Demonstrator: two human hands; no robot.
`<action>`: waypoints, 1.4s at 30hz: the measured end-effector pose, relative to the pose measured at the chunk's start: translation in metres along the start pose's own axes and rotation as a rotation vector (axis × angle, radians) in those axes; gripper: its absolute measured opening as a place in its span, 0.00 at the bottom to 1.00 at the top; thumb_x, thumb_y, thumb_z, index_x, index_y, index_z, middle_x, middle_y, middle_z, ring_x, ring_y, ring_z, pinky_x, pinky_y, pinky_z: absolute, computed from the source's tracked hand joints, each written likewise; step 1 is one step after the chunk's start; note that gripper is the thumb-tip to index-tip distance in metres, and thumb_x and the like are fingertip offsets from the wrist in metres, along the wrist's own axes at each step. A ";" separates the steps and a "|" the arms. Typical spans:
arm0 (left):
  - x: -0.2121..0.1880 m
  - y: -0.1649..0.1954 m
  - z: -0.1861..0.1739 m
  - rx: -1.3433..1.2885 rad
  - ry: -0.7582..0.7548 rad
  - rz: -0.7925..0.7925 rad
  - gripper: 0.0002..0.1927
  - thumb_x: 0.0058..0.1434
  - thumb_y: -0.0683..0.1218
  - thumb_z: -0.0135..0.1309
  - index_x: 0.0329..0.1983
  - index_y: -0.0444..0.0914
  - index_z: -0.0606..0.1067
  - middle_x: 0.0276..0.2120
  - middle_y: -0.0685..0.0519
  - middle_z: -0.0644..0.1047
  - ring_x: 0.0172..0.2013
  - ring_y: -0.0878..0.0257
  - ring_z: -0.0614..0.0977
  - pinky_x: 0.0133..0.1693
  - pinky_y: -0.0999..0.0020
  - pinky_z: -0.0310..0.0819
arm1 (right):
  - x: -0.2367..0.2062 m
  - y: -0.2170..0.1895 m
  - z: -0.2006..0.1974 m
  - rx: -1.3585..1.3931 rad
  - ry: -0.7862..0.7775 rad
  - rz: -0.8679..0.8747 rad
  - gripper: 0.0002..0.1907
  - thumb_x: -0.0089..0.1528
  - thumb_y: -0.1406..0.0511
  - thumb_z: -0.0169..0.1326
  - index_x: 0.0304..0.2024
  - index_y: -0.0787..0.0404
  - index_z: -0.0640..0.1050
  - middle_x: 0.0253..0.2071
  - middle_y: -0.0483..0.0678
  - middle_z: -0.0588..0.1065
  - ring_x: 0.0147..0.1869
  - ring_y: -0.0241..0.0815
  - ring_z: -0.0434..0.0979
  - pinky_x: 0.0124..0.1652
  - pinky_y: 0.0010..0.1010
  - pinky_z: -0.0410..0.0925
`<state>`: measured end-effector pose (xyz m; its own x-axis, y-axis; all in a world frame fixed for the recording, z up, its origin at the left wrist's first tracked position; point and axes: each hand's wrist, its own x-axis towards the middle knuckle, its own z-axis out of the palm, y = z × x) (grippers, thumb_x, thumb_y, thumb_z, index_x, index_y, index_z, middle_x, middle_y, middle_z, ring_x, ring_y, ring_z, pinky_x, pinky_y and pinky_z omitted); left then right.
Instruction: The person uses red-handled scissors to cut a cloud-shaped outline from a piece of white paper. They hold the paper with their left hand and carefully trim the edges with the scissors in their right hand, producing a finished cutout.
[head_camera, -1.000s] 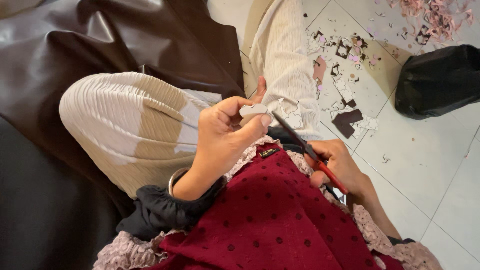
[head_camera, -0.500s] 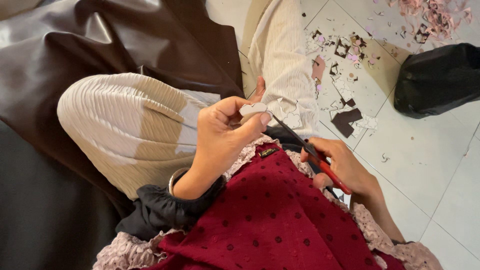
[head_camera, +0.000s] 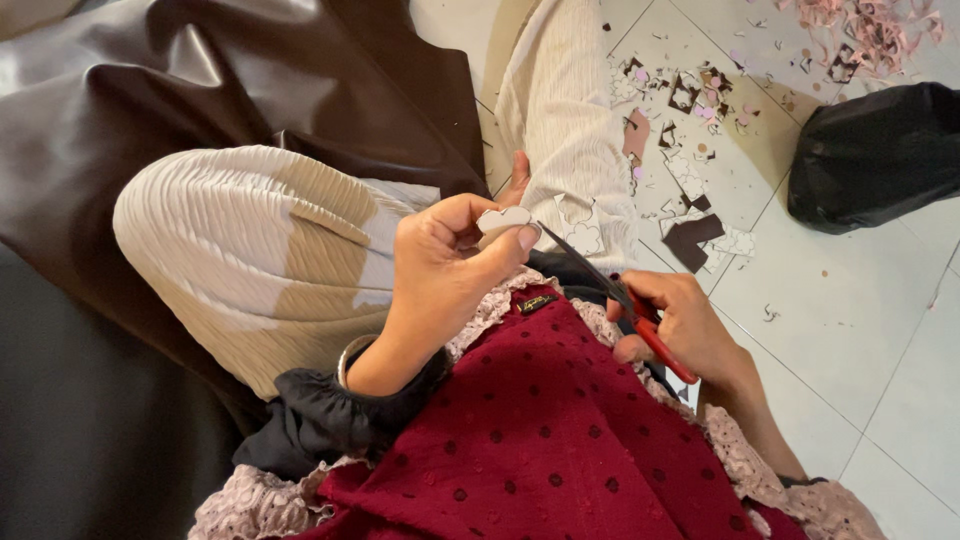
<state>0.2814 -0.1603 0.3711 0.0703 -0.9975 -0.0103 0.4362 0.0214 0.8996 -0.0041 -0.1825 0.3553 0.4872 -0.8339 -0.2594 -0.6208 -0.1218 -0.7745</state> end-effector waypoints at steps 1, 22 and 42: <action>0.000 0.000 0.000 -0.026 -0.004 -0.004 0.06 0.61 0.37 0.63 0.37 0.29 0.79 0.28 0.57 0.78 0.28 0.76 0.76 0.30 0.83 0.70 | 0.000 0.000 0.000 -0.011 0.007 0.022 0.43 0.34 0.29 0.61 0.27 0.59 0.77 0.17 0.38 0.66 0.21 0.31 0.64 0.22 0.27 0.58; 0.000 0.005 -0.002 0.203 -0.018 0.064 0.06 0.60 0.40 0.64 0.34 0.31 0.79 0.25 0.63 0.76 0.27 0.80 0.72 0.28 0.84 0.64 | -0.001 -0.002 -0.003 -0.045 0.024 -0.088 0.41 0.37 0.29 0.58 0.24 0.58 0.74 0.16 0.37 0.62 0.22 0.30 0.60 0.23 0.28 0.56; 0.004 0.012 -0.011 0.125 -0.088 -0.009 0.05 0.61 0.36 0.61 0.37 0.32 0.76 0.25 0.60 0.76 0.25 0.78 0.74 0.26 0.81 0.66 | 0.002 0.004 -0.020 -0.094 0.005 -0.097 0.44 0.40 0.28 0.57 0.36 0.58 0.78 0.18 0.38 0.59 0.23 0.32 0.59 0.24 0.30 0.55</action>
<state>0.2968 -0.1632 0.3775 -0.0143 -0.9998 0.0147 0.3212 0.0094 0.9469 -0.0179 -0.1951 0.3633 0.5449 -0.8184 -0.1825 -0.6259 -0.2521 -0.7380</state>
